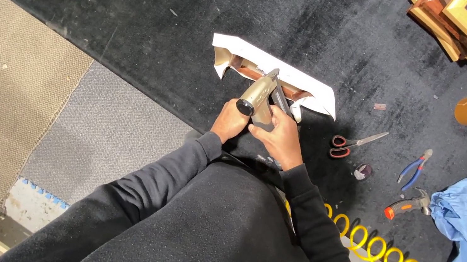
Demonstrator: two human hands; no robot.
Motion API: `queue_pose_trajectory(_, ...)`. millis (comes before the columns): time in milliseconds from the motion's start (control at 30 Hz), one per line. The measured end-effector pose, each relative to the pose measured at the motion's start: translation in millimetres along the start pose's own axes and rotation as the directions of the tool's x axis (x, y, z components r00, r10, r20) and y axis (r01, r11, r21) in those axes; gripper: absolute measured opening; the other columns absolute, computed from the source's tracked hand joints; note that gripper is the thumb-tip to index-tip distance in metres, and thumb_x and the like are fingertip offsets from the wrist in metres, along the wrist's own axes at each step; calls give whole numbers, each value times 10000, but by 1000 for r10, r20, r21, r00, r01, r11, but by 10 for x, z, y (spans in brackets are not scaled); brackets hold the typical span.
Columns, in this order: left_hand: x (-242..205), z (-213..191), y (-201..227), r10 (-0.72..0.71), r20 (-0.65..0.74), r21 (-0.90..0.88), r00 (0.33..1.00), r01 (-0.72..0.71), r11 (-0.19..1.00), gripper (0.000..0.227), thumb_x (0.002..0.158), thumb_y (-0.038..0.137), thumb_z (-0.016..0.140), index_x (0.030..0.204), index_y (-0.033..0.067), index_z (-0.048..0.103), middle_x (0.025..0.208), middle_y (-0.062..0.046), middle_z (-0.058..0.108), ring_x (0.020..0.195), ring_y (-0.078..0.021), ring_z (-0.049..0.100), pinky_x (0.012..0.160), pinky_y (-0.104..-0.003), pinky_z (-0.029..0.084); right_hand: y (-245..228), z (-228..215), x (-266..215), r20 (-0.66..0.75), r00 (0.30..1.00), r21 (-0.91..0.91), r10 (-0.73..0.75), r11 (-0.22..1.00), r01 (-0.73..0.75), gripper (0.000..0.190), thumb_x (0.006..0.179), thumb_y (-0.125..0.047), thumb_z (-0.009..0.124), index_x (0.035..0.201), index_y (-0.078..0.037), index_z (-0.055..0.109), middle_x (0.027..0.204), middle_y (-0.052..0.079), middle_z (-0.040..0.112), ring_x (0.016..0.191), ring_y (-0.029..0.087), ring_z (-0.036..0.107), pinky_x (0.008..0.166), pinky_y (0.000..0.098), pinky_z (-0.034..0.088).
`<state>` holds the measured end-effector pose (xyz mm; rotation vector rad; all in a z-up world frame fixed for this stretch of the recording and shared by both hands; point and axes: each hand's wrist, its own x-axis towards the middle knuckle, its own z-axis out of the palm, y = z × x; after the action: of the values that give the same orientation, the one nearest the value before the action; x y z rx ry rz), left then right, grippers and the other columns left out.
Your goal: The person uses a pneumatic staple gun to attach white paper to the back of a small wooden picture frame. They repeatedly staple along the edges, repositioning the frame and paper as needed.
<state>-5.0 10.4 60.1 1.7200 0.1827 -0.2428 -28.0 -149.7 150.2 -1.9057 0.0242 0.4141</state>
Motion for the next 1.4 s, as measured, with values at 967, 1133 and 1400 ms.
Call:
queue_pose_trajectory(967,-72,58,-278,124,-108,-1,986,-125,992,83,704,17,657,657,-19,599,580,-247,570,617,-271,652,565,-402,474,-509,-89,124,183,982,-477,39,877,54,636,781,-358,765,1257,41,624,1028,286,716,1050,450,693,843,514,589)
queue_pose_trajectory(1133,-50,123,-288,150,-133,-9,980,-152,988,98,698,10,665,640,-20,592,562,-245,558,601,-264,647,551,-397,469,-618,-211,38,163,982,-496,-95,853,164,572,787,-334,790,1204,30,645,910,268,723,933,430,725,766,483,591)
queue_pose_trajectory(1400,153,118,-669,-12,29,118,1000,8,993,54,722,91,586,690,128,565,564,-58,570,598,-237,620,595,-372,490,-1218,-882,-164,296,903,-636,310,770,-56,851,823,-351,763,1458,-241,207,1028,347,703,841,459,753,847,517,570)
